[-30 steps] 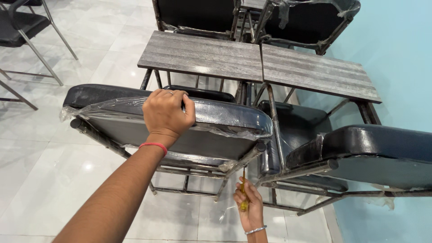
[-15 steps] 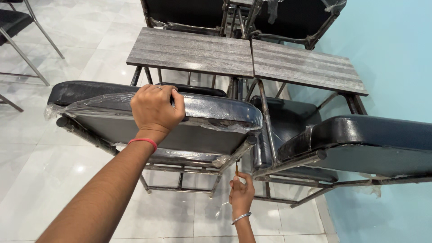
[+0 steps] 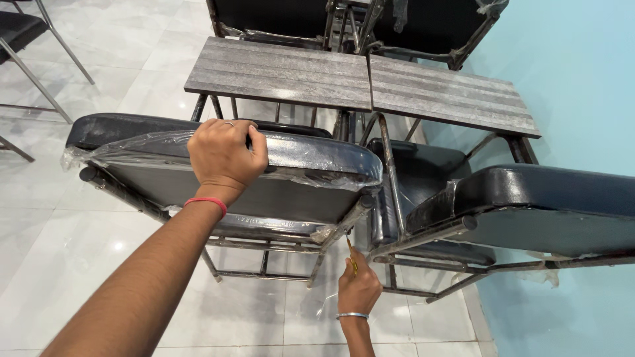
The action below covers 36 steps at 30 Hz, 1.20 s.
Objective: The person uses a screwdriver to tighten screws on the underside of a table attached to a chair. They then move to the back of the chair and continue tightening screws on the chair's frame.
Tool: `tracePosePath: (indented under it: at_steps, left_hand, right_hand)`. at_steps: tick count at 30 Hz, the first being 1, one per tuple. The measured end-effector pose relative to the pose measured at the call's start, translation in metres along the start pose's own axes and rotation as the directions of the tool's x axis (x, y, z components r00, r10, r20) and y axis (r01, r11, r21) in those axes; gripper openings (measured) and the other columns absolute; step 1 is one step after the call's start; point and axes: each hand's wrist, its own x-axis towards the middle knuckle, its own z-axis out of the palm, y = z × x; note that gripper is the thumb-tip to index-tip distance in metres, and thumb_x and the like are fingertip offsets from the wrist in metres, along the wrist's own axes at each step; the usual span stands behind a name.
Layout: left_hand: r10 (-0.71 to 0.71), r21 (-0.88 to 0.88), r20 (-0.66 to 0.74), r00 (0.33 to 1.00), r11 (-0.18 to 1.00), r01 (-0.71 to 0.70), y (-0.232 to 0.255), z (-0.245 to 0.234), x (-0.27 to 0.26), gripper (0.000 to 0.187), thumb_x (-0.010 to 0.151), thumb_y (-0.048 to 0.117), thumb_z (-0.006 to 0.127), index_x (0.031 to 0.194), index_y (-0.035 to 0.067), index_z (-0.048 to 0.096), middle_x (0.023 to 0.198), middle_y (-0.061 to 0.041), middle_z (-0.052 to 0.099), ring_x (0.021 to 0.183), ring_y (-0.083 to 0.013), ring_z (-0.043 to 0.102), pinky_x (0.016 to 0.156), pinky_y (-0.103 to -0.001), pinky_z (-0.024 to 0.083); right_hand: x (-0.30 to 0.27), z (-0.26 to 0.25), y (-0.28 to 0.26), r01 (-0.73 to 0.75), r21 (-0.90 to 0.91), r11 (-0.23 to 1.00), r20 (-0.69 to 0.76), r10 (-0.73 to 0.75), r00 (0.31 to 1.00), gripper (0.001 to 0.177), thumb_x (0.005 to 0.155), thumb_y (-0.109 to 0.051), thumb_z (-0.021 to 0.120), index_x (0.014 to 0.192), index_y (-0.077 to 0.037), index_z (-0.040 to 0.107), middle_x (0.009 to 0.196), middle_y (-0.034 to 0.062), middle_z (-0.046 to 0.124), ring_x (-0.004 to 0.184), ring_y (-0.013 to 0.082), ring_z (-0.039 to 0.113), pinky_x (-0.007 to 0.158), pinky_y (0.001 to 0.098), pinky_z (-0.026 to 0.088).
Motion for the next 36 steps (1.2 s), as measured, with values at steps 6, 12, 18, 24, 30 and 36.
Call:
tracePosePath:
  at_steps: [6,12,18,24,30,36]
  left_hand:
    - [-0.005,0.019,0.010,1.000,1.000,0.005,0.001,-0.002,0.001,0.019,0.086,0.018,0.065,0.069,0.010,0.071,0.065,-0.010,0.066,0.062,-0.0288,0.062,0.061,-0.040,0.049]
    - [-0.002,0.009,-0.006,1.000,1.000,0.002,0.003,-0.003,0.002,0.019,0.086,0.018,0.065,0.070,0.010,0.072,0.066,-0.010,0.066,0.063,-0.0287,0.062,0.060,-0.040,0.049]
    - [-0.006,-0.001,0.003,1.000,1.000,0.006,0.001,-0.001,0.000,0.018,0.086,0.017,0.065,0.072,0.009,0.074,0.064,-0.010,0.066,0.060,-0.0282,0.061,0.059,-0.039,0.049]
    - [-0.006,0.000,-0.012,1.000,1.000,0.006,0.001,0.000,0.000,0.019,0.085,0.017,0.065,0.070,0.009,0.073,0.065,-0.010,0.066,0.061,-0.0286,0.062,0.061,-0.040,0.050]
    - [0.011,-0.045,-0.034,0.999,0.999,-0.013,-0.001,-0.003,-0.001,0.017,0.085,0.016,0.064,0.073,0.009,0.073,0.070,-0.011,0.070,0.064,-0.0286,0.065,0.066,-0.040,0.052]
    - [-0.003,-0.087,-0.023,1.000,0.996,0.001,0.000,-0.006,-0.001,0.017,0.087,0.016,0.064,0.075,0.008,0.073,0.073,-0.011,0.071,0.068,-0.0281,0.067,0.074,-0.040,0.055]
  right_hand:
    - [0.027,0.006,-0.015,0.073,0.179,0.981,-0.063,-0.062,0.996,0.025,0.083,-0.006,0.076,0.108,-0.010,0.073,0.091,0.0167,0.076,0.082,0.0321,0.074,0.072,0.0410,0.057]
    - [-0.004,0.031,0.010,-0.253,0.315,0.915,0.242,0.181,0.953,0.026,0.082,-0.016,0.082,0.105,-0.010,0.071,0.085,0.0134,0.077,0.077,0.0265,0.074,0.069,0.0398,0.056]
    - [-0.054,0.046,0.068,-0.766,0.365,0.528,0.508,0.577,0.640,0.028,0.084,-0.008,0.079,0.111,-0.004,0.072,0.081,0.0127,0.073,0.052,0.0171,0.054,0.050,0.0340,0.046]
    - [-0.063,0.042,0.106,-0.787,0.443,0.429,0.495,0.615,0.614,0.028,0.088,-0.003,0.070,0.115,0.000,0.069,0.080,0.0120,0.073,0.052,0.0148,0.054,0.051,0.0313,0.050]
    - [-0.061,0.044,0.082,-0.710,0.588,0.387,0.385,0.639,0.666,0.026,0.096,-0.006,0.060,0.119,0.002,0.070,0.083,0.0105,0.064,0.059,0.0126,0.056,0.055,0.0306,0.054]
    - [-0.069,0.024,0.045,-0.645,0.621,0.446,0.299,0.626,0.720,0.025,0.094,-0.002,0.057,0.117,0.000,0.068,0.084,0.0122,0.069,0.056,0.0144,0.058,0.053,0.0307,0.053]
